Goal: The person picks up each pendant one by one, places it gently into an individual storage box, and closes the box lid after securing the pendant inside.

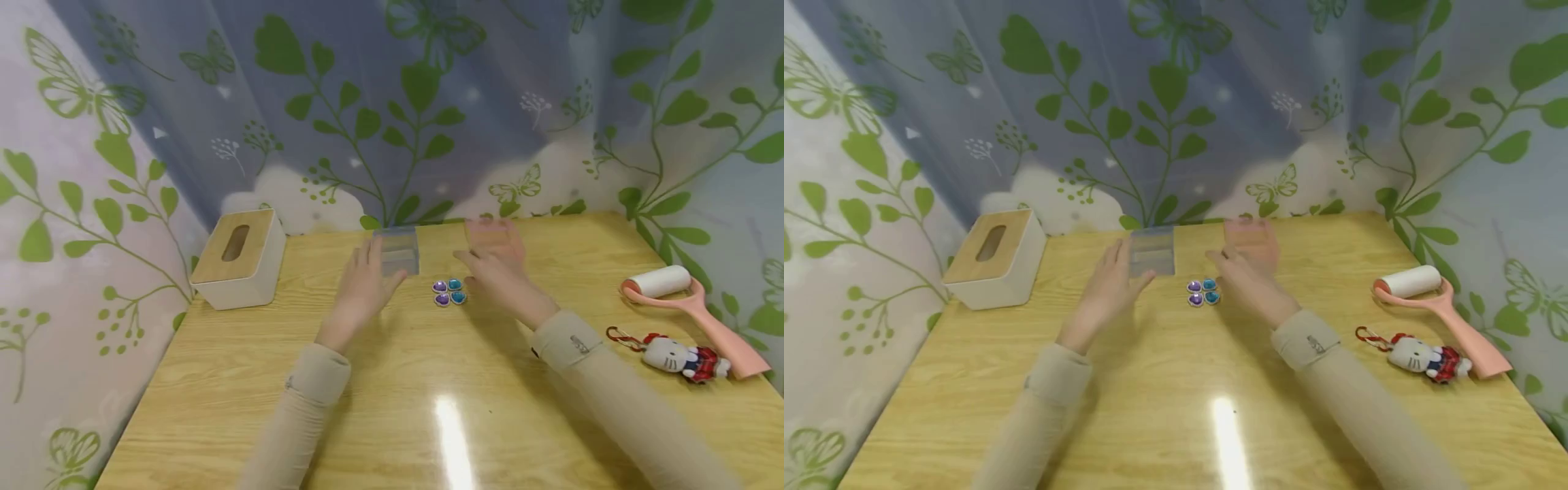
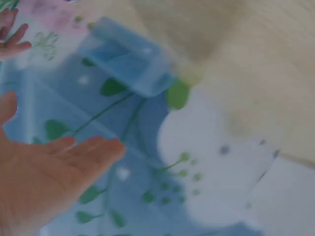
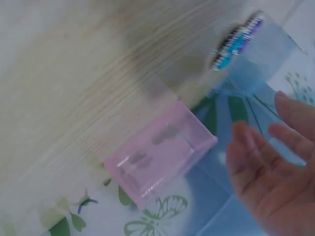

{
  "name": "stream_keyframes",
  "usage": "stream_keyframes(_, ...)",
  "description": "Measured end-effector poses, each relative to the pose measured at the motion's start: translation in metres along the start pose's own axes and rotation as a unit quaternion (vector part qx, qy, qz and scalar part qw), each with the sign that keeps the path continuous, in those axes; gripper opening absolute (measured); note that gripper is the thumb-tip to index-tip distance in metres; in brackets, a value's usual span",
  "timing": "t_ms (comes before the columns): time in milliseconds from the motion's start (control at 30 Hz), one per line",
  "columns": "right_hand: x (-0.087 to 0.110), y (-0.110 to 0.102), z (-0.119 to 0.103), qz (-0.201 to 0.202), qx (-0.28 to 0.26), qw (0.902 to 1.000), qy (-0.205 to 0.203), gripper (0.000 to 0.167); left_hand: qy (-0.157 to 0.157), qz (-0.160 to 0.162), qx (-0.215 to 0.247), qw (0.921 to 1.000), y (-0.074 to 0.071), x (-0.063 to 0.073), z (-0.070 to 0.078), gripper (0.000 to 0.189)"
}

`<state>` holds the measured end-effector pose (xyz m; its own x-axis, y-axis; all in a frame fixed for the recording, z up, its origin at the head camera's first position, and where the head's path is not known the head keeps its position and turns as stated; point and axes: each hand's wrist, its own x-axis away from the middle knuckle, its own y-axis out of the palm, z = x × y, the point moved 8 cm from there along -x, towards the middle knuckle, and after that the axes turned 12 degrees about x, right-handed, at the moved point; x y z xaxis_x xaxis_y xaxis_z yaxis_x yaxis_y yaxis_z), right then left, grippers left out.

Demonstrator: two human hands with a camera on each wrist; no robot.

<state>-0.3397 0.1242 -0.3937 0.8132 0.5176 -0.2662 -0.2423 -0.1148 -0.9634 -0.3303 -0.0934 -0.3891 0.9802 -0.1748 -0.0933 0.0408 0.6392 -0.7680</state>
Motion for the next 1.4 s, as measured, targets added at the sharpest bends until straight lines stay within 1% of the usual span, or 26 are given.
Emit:
stream_keyframes(67,-0.009,0.011,-0.003,-0.034,-0.002,0.9993,-0.017,0.054,-0.009,-0.003,0.051,0.9987,0.000,-0.011,-0.011,0.084)
stream_keyframes(133,-0.016,0.022,-0.004,-0.071,0.000,0.9972,-0.024,0.050,-0.019,-0.008,0.100,0.9948,0.001,-0.021,-0.022,0.083)
stream_keyframes(233,-0.021,0.034,-0.003,-0.109,-0.010,0.9936,-0.026,0.048,-0.030,-0.012,0.134,0.9904,0.001,-0.034,-0.035,0.081)
stream_keyframes(367,-0.025,0.043,-0.001,-0.130,-0.027,0.9907,-0.031,0.046,-0.050,-0.014,0.151,0.9871,0.000,-0.045,-0.049,0.081)
stream_keyframes(467,-0.025,0.048,0.000,-0.139,-0.030,0.9888,-0.047,0.041,-0.058,-0.019,0.162,0.9849,0.003,-0.051,-0.055,0.081)
stream_keyframes(600,-0.026,0.053,0.001,-0.148,-0.034,0.9860,-0.067,0.033,-0.068,-0.025,0.165,0.9837,0.007,-0.056,-0.058,0.081)
stream_keyframes(767,-0.027,0.056,-0.001,-0.160,-0.030,0.9828,-0.088,0.030,-0.081,-0.022,0.170,0.9818,0.012,-0.062,-0.061,0.083)
stream_keyframes(867,-0.029,0.056,0.000,-0.160,-0.026,0.9825,-0.091,0.026,-0.084,-0.018,0.182,0.9796,0.014,-0.066,-0.061,0.082)
stream_keyframes(1000,-0.031,0.056,-0.001,-0.157,-0.010,0.9828,-0.097,0.023,-0.089,-0.013,0.205,0.9747,0.014,-0.070,-0.062,0.079)
stream_keyframes(1067,-0.032,0.056,-0.002,-0.157,0.009,0.9819,-0.106,0.024,-0.096,-0.013,0.217,0.9713,0.014,-0.071,-0.063,0.078)
stream_keyframes(1167,-0.032,0.057,-0.004,-0.165,0.033,0.9791,-0.114,0.023,-0.110,-0.016,0.244,0.9634,0.015,-0.071,-0.066,0.077)
stream_keyframes(1233,-0.032,0.057,-0.003,-0.168,0.036,0.9785,-0.115,0.023,-0.120,-0.017,0.263,0.9572,0.016,-0.070,-0.068,0.078)
stream_keyframes(1300,-0.032,0.056,-0.001,-0.164,0.023,0.9801,-0.110,0.019,-0.126,-0.020,0.277,0.9522,0.017,-0.070,-0.070,0.078)
stream_keyframes(1367,-0.033,0.055,0.003,-0.156,-0.006,0.9827,-0.100,0.017,-0.132,-0.021,0.286,0.9488,0.017,-0.070,-0.072,0.078)
stream_keyframes(1400,-0.033,0.053,0.005,-0.147,-0.022,0.9843,-0.095,0.019,-0.135,-0.022,0.291,0.9469,0.018,-0.070,-0.074,0.078)
